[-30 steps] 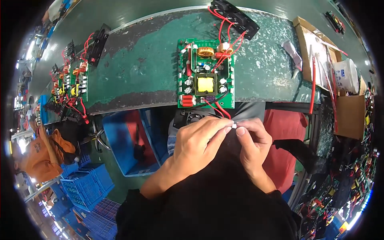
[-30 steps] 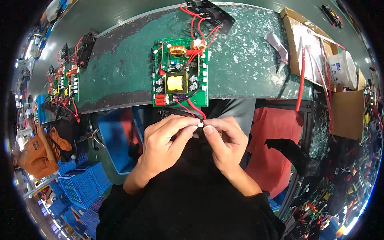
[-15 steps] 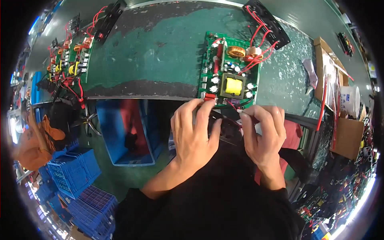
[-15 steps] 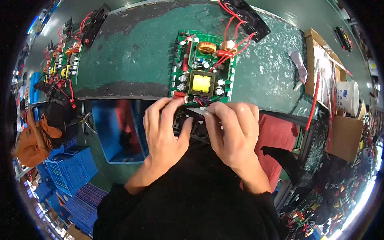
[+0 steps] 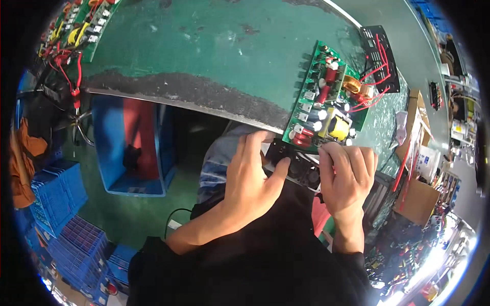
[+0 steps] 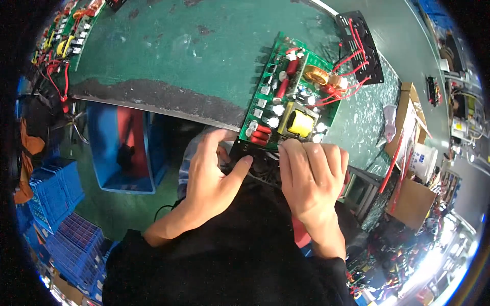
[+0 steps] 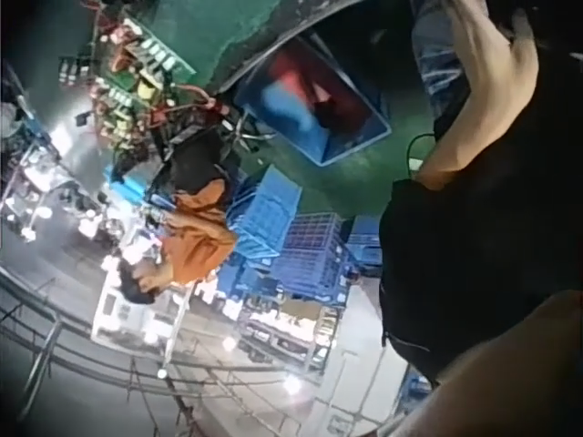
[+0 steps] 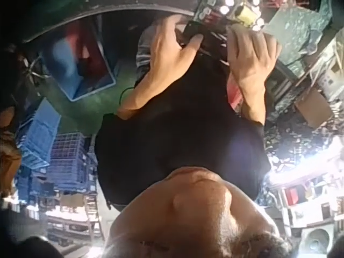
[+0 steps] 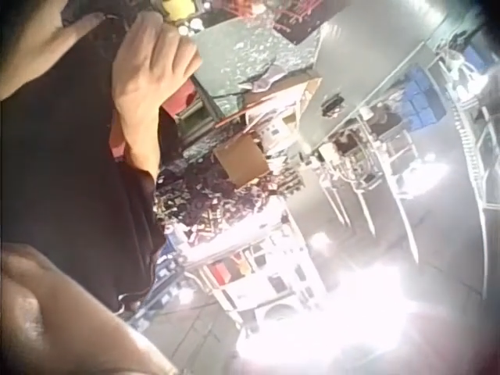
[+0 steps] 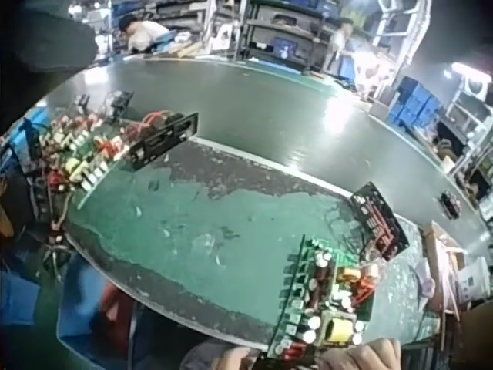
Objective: Assembling cooling fans and connecting wires to circuit boards on a factory production line.
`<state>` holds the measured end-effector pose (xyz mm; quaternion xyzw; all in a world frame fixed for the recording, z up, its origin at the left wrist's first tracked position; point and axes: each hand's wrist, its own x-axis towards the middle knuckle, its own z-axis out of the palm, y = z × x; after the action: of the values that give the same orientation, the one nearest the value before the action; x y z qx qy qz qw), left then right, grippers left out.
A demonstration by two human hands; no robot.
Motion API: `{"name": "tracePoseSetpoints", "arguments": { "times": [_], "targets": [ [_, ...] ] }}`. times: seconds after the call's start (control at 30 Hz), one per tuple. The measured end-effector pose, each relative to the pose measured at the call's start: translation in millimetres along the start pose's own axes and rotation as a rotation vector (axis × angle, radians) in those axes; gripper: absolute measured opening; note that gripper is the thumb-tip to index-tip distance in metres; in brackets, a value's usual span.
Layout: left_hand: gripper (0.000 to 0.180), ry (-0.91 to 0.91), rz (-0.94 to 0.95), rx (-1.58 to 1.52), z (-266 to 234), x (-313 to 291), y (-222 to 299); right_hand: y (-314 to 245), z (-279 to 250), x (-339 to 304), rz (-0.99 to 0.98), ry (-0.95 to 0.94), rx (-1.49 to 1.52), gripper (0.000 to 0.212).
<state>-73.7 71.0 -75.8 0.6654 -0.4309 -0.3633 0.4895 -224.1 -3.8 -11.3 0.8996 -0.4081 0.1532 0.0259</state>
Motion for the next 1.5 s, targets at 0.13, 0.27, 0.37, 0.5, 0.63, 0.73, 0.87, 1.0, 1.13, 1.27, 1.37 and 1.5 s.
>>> {"name": "tracePoseSetpoints", "arguments": {
  "times": [0.13,0.27,0.37,0.5,0.63,0.73,0.87,1.0,1.13,1.27,1.37,1.5],
  "targets": [
    [0.036,-0.037,-0.002,-0.026,-8,7,-9,2,3,-6,-0.047,0.011,-0.040,0.019],
    [0.028,-0.150,-0.053,-0.035,-14,12,-7,1,5,-6,-0.102,0.021,-0.097,0.019],
    [0.029,-0.095,-0.026,-0.066,-11,10,-12,-1,8,-6,-0.126,0.058,-0.154,0.019],
    [0.028,-0.091,-0.013,-0.079,-10,8,-14,2,4,-7,-0.159,-0.001,-0.146,0.020],
    [0.028,-0.098,-0.038,-0.072,-11,9,-12,1,-4,-2,-0.178,-0.120,-0.158,0.021],
    [0.028,-0.095,-0.035,-0.056,-13,9,-10,-2,-5,3,-0.207,-0.152,-0.168,0.023],
    [0.030,-0.098,-0.037,-0.056,-12,11,-12,1,-1,5,-0.304,-0.107,-0.196,0.031],
    [0.029,-0.137,-0.021,-0.046,-14,15,-9,7,0,-1,-0.135,-0.092,0.019,0.026],
    [0.033,-0.139,-0.044,-0.065,-13,11,-14,21,-6,-4,0.027,-0.069,0.221,0.015],
    [0.031,-0.124,-0.012,0.085,-24,2,-13,99,-35,3,0.633,0.365,-0.103,0.015],
    [0.026,-0.259,0.021,0.223,-38,7,-4,172,-56,-18,0.911,-0.021,-0.274,0.039],
    [0.044,-0.489,-0.087,0.385,-51,13,9,198,-39,-31,0.795,-0.153,-0.297,0.045]
  ]
}}
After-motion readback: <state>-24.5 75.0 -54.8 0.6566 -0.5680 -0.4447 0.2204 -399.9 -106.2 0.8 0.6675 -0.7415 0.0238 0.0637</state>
